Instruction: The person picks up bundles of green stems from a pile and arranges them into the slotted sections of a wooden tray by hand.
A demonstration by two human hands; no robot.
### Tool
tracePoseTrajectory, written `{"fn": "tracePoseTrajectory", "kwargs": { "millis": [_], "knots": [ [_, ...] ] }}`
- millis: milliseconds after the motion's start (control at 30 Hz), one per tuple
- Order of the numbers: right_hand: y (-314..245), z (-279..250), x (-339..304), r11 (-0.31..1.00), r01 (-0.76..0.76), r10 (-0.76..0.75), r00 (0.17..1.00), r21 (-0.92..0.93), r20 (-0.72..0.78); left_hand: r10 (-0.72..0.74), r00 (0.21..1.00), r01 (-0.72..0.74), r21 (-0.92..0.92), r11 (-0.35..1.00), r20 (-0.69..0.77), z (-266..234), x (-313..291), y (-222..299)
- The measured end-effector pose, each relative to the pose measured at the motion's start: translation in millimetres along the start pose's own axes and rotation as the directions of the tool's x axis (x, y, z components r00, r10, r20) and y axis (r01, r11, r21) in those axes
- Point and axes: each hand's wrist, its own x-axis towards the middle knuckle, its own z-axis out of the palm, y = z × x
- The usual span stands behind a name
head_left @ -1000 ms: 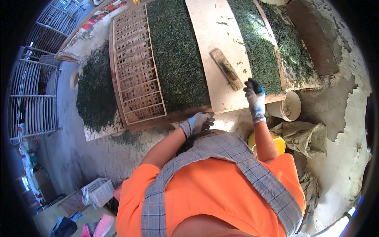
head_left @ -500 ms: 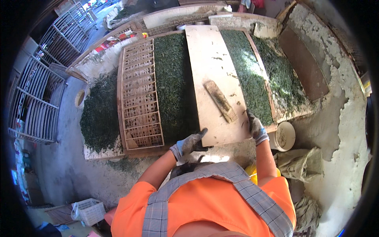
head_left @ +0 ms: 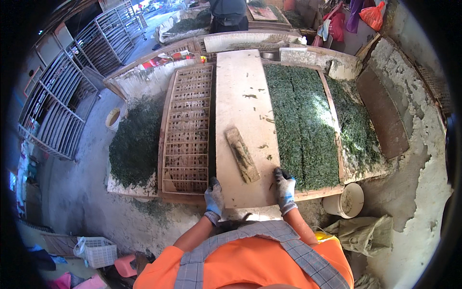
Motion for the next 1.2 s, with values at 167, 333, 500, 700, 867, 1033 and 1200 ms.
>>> {"fn": "tracePoseTrajectory", "kwargs": {
  "millis": [167,333,500,700,867,1033,1200],
  "knots": [
    [52.1,27.5,11.8,0.995,-0.084,0.089,0.993,0.058,-0.077,0.093,0.976,0.066,0.677,0.733,-0.196,13.5,0.2,23.3],
    [72.8,49.3,-6.8,0.973,-0.134,0.152,0.985,0.188,-0.084,-0.212,0.972,0.194,0.165,0.967,0.098,-101.4,38.8,57.7],
    [81.8,51.5,3.4,0.976,-0.166,0.190,0.966,0.142,-0.175,0.215,0.974,0.017,0.965,0.263,-0.076,30.8,-17.4,60.8],
    [103.9,62.5,6.2,0.979,-0.186,0.196,0.969,0.080,-0.147,0.261,0.962,-0.209,0.816,0.539,0.074,38.4,-65.9,167.4],
    [71.4,55.5,14.6,0.525,-0.146,0.031,0.988,-0.839,-0.153,0.299,0.954,-0.237,0.702,0.671,0.036,-9.8,-82.8,237.5],
    [9.0,106.6,28.8,0.611,-0.029,-0.171,0.971,-0.791,-0.167,0.251,0.966,-0.107,0.789,0.604,-0.061,-22.0,-85.1,259.1],
    [-5.1,168.3,118.5,0.821,0.157,-0.211,0.977,-0.549,-0.036,0.133,0.991,-0.071,0.839,0.539,-0.002,-7.8,-69.4,257.4]
  ]
}}
